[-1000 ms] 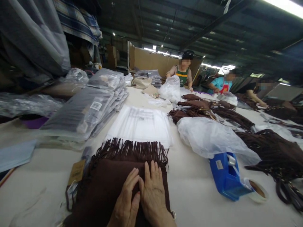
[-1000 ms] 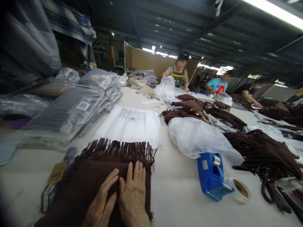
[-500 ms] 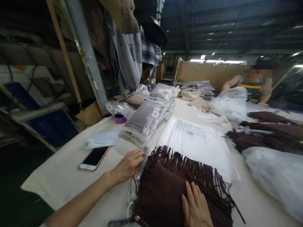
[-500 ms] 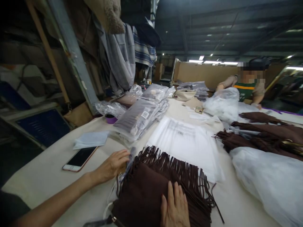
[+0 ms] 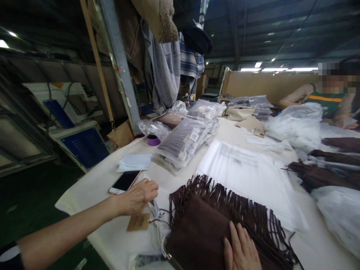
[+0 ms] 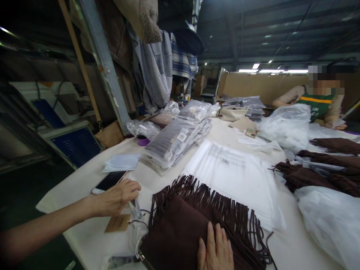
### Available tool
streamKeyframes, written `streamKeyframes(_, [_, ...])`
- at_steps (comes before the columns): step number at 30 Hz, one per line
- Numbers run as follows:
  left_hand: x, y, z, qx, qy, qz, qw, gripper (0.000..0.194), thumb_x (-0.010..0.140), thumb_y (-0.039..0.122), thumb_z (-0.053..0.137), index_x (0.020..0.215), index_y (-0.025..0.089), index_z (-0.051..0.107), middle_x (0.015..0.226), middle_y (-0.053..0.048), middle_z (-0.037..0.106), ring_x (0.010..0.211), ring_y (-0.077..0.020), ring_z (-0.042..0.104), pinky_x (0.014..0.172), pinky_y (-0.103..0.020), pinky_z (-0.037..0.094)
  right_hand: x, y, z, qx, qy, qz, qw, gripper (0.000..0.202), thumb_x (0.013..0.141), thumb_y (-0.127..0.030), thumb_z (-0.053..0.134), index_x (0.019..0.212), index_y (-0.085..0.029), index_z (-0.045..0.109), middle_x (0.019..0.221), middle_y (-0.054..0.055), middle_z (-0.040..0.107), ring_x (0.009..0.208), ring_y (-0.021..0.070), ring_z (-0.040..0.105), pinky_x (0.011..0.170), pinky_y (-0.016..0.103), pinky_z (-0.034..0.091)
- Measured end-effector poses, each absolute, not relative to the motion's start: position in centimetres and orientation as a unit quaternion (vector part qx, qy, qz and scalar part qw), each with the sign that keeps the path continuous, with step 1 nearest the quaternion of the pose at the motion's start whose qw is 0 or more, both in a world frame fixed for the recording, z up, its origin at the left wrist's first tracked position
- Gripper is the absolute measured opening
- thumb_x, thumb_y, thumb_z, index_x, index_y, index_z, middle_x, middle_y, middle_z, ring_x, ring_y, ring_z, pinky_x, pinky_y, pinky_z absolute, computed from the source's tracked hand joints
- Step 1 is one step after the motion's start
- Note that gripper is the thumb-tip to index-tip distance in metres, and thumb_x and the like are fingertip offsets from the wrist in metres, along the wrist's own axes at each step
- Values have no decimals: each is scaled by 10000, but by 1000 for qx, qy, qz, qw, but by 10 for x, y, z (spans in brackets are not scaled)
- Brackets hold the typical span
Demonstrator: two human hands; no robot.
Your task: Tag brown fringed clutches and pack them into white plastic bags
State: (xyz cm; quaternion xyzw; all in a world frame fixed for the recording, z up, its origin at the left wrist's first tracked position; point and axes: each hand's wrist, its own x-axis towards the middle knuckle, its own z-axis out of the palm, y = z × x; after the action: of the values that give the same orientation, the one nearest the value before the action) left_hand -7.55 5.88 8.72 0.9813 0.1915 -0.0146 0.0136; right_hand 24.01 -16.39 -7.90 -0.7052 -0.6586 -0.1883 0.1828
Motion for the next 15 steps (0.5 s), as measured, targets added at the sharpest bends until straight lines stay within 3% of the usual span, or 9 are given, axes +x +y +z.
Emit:
streamKeyframes(2, [-75, 53, 90, 975, 213, -25, 54, 212, 675, 13, 462, 813, 166, 514, 882, -60, 572, 847, -207, 509, 771, -306, 339, 240, -164, -78, -705, -657, -194, 182, 530, 922, -445, 243, 1272, -156, 516, 1188, 156, 610, 1117, 320, 548, 868, 468, 444])
streamKeyframes(5, [-75, 45, 87, 970, 223, -38, 93, 97, 784, 198, 501, 877, 178, 520, 855, -27, 580, 820, -188, 523, 790, -285, 347, 238, -164, -74, -703, -658, -190, 192, 522, 919, -435, 250, 1276, -157, 509, 1173, 158, 617, 1094, 319, 566, 849, 458, 458])
streamKeyframes(7, [-78, 40, 85, 953, 266, -41, 140, 131, 802, 298, 518, 876, 190, 531, 858, -22, 587, 828, -195, 532, 810, -295, 344, 236, -164, -72, -702, -657, -183, 205, 516, 916, -439, 259, 1279, -168, 506, 1161, 152, 624, 1088, 315, 571, 847, 453, 461])
streamKeyframes(11, [-71, 39, 78, 894, 395, -35, 207, 161, 823, 326, 458, 737, 202, 512, 689, -8, 561, 712, -201, 547, 700, -290, 351, 229, -161, -73, -716, -632, -187, 228, 504, 914, -434, 269, 1283, -182, 503, 1160, 147, 625, 1102, 319, 561, 858, 470, 452])
streamKeyframes(15, [-32, 44, 62, 851, 485, 10, 200, 194, 865, 340, 405, 768, 197, 493, 681, -17, 575, 654, -189, 564, 593, -263, 345, 230, -160, -78, -713, -629, -209, 229, 509, 919, -435, 252, 1271, -179, 515, 1126, 150, 640, 1077, 317, 574, 853, 472, 449])
